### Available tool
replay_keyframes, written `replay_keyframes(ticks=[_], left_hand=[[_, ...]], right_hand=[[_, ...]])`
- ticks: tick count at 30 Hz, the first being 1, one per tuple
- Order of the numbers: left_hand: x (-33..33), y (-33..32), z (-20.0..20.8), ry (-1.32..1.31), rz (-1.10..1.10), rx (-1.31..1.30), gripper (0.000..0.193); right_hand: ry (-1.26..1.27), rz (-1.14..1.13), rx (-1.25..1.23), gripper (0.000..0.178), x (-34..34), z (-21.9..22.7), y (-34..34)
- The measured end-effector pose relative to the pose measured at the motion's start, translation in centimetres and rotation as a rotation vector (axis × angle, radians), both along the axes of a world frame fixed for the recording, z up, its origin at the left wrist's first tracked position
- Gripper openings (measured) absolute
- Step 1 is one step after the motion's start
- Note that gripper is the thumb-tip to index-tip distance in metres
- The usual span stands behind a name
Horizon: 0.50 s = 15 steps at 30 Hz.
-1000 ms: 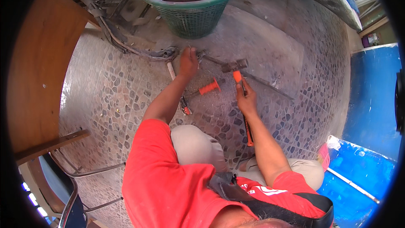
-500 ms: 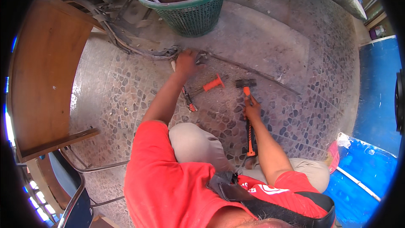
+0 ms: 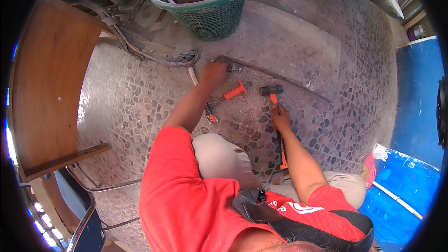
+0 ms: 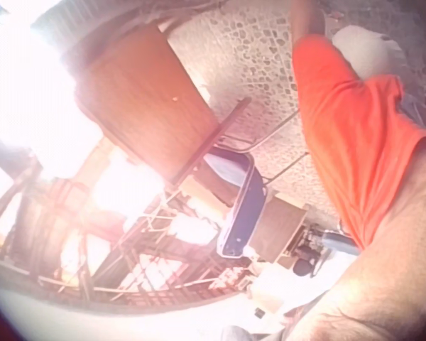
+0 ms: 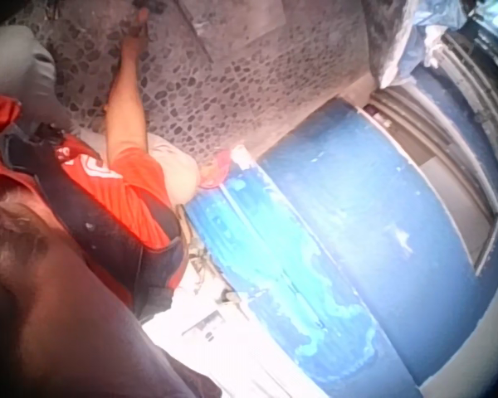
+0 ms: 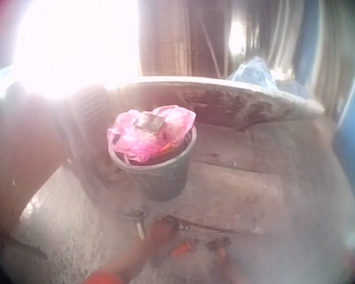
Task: The person gathers tools including a hammer and a chisel from a cluttered storage area. They then move to a tiled floor and use the hammer and chisel to chip away at a section of the floor or a pipe embedded in it.
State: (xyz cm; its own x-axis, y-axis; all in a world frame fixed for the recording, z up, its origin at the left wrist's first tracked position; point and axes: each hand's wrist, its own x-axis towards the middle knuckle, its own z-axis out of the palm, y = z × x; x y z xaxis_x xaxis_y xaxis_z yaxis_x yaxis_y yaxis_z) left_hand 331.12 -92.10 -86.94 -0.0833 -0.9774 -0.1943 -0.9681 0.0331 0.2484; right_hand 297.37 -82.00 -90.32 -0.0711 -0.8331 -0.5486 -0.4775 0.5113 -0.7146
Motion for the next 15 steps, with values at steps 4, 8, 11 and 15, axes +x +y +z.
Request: replay_keyframes(ticks=[4, 8, 11, 15], left_hand=[[0.3, -0.2, 0.0, -0.012, 0.042, -0.032, 0.041], [-0.3, -0.4, 0.5, -0.006, 0.011, 0.099, 0.039], [-0.3, 0.6, -0.1, 0.096, 0.069, 0.124, 0.039], [0.0, 1.7, -0.5, 0.197, 0.051, 0.021, 0.037]], right_hand=[[0.085, 0.054, 0.097, 0.048, 0.9, 2.3, -0.5], [0.064, 0.074, -0.047, 0.049, -0.4, -0.4, -0.1], [0.038, 0.063, -0.044, 0.05, -0.3, -1.3, 0.1], [0.023, 0.054, -0.064, 0.052, 0.0, -2.4, 0.5]])
